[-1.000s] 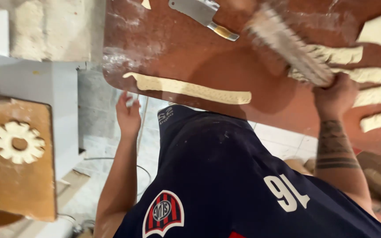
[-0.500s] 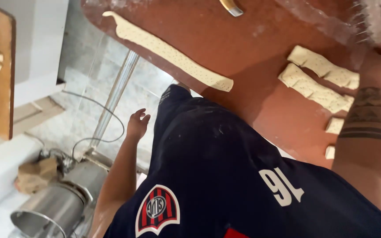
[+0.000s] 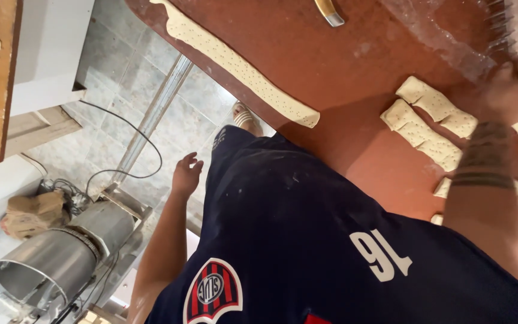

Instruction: Cutting, shaping, and arranging dough pieces on a baking tray using a cleaver and a spiked roller

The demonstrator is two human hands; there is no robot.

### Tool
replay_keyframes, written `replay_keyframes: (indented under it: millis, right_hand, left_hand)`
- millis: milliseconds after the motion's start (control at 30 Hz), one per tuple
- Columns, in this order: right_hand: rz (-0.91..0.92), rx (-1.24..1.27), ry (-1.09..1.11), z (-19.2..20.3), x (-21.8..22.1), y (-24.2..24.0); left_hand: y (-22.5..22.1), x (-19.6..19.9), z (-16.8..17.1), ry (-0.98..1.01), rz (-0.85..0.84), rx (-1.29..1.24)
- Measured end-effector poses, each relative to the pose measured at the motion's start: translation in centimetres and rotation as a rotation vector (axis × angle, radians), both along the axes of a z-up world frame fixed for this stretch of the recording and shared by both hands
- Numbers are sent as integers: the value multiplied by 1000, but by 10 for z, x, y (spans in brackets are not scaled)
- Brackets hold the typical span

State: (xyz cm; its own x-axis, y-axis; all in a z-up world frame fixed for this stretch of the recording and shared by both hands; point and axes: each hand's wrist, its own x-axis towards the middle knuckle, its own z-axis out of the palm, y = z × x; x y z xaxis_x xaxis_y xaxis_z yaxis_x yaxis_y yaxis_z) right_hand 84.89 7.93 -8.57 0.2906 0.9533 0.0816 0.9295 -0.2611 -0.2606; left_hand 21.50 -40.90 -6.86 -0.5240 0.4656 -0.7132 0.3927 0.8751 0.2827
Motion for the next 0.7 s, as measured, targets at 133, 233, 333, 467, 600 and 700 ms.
replay_keyframes:
  millis: [133, 233, 333, 467, 600, 700]
  right_hand:
    - [271, 222, -196, -66, -48, -33]
    - [734, 326, 48, -7, -176, -39]
    - [877, 195, 345, 59, -276, -45]
    - [742, 63, 140, 57, -358, -21]
    - [618, -1, -3, 3, -388, 6]
    - [731, 36, -207, -36, -383, 16]
  left_hand:
    - [8, -4, 5, 14, 96, 9]
    - [1, -23, -17, 53, 19, 67]
    - [11, -52, -24, 107, -69, 137]
    - [74, -117, -33, 224, -211, 320]
    - [185, -175, -25, 206, -325, 579]
    - [272, -203, -31, 115, -441, 767]
